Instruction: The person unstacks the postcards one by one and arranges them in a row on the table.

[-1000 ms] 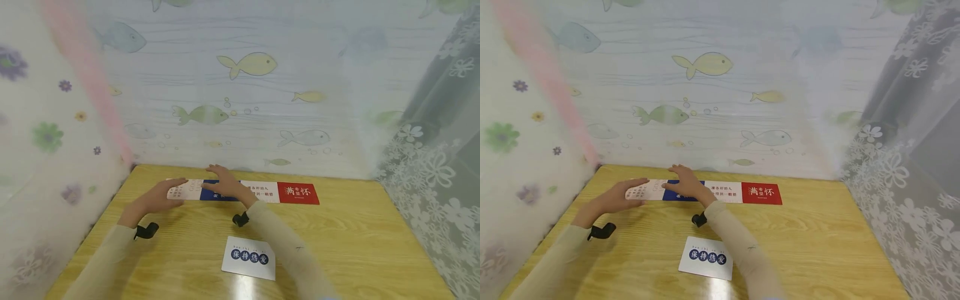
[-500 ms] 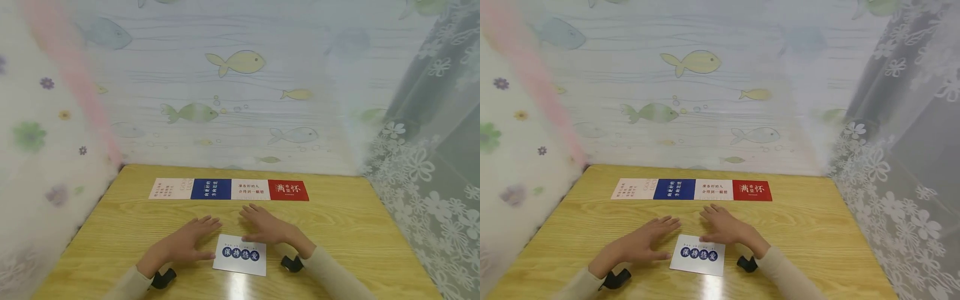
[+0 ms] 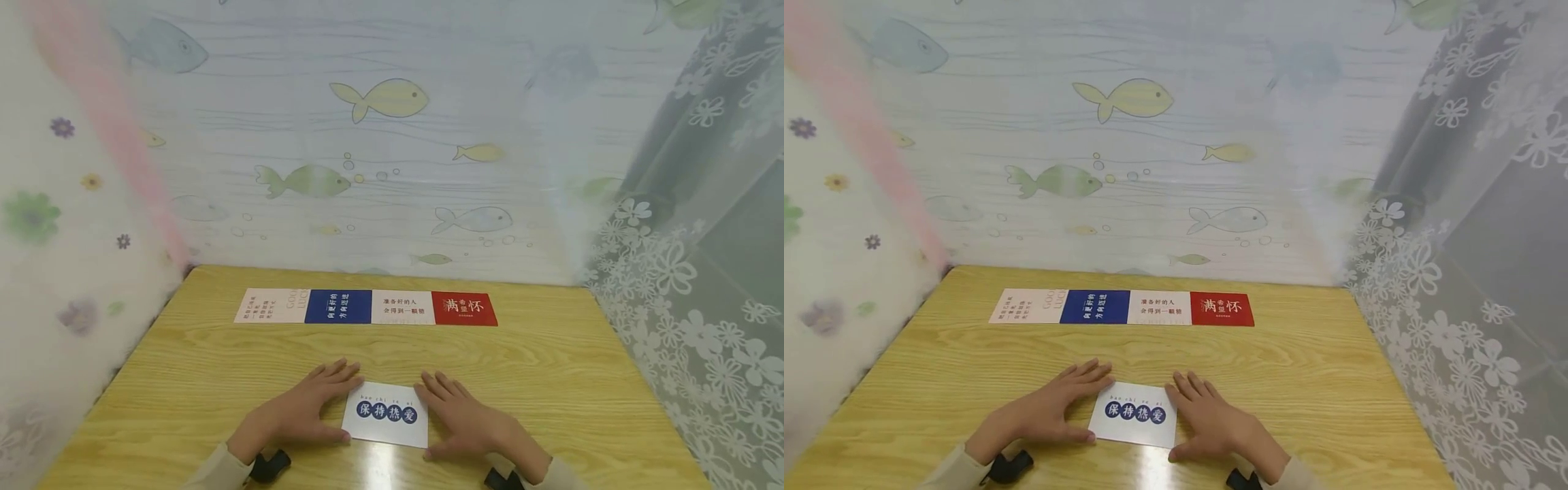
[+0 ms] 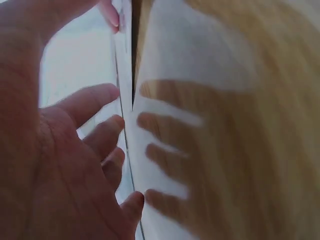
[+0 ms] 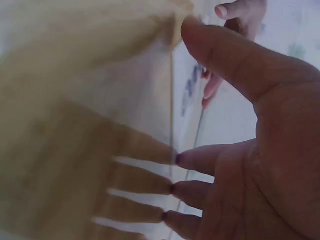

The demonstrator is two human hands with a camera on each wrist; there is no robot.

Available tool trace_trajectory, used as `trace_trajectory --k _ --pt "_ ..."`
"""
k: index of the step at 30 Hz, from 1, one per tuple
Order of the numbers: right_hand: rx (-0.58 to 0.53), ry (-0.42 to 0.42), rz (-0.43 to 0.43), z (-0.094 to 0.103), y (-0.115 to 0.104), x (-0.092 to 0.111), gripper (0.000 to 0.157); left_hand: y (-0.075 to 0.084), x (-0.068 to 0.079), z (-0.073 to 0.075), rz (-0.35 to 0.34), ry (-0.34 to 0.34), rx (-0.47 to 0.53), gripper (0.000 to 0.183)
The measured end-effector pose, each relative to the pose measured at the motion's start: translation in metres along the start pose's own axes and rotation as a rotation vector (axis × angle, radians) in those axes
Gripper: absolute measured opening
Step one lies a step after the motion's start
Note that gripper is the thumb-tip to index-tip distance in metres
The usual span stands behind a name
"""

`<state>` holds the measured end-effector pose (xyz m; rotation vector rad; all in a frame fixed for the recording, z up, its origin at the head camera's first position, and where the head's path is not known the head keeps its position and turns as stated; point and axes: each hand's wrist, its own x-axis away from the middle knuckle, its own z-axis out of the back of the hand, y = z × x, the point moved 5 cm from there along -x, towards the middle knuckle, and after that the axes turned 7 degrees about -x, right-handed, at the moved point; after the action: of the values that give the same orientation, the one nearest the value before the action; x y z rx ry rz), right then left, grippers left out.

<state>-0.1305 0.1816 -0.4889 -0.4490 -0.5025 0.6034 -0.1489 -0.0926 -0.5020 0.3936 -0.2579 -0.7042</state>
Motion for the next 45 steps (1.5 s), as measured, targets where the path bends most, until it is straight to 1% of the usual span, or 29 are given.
trace_trajectory --k 2,8,11,16,19,24,28,31,33,40,45 --pt "0.001 0.01 -0.001 -0.002 0.002 0.002 0.104 -0.002 0.0 -0.001 -0.001 0.004 0.003 0.096" --pt "-0.047 0.027 -0.009 -0.004 0.006 0.003 0.107 -0.004 0.001 0.0 -0.005 0.001 0.027 0.099" --pt "-0.066 0.033 -0.015 -0.004 0.007 0.002 0.108 -0.005 0.001 0.0 -0.002 -0.003 0.046 0.097" --pt "-0.067 0.066 0.0 -0.003 0.006 0.001 0.105 -0.004 0.003 -0.001 0.005 0.018 0.063 0.09" --pt "-0.06 0.092 0.004 -0.002 0.006 0.003 0.103 -0.002 0.004 -0.002 0.011 0.022 0.049 0.092" --pt "-0.026 0.125 0.008 0.0 0.007 0.007 0.103 0.003 0.005 -0.004 0.014 0.014 0.005 0.103" --pt "-0.014 0.127 -0.004 -0.001 0.011 0.007 0.102 0.004 0.005 -0.007 0.035 0.0 -0.036 0.106" --pt "-0.024 0.128 -0.007 -0.001 0.012 0.006 0.101 0.006 0.005 -0.006 0.041 0.001 -0.064 0.105" --pt "-0.033 0.129 -0.004 -0.001 0.013 0.006 0.101 0.007 0.005 -0.005 0.039 0.009 -0.065 0.103" --pt "-0.033 0.118 -0.004 -0.001 0.01 0.005 0.101 0.011 0.006 -0.003 0.043 0.034 -0.03 0.097" --pt "-0.032 0.111 -0.024 -0.002 0.012 0.004 0.1 0.012 0.005 -0.003 0.024 0.063 0.001 0.091"
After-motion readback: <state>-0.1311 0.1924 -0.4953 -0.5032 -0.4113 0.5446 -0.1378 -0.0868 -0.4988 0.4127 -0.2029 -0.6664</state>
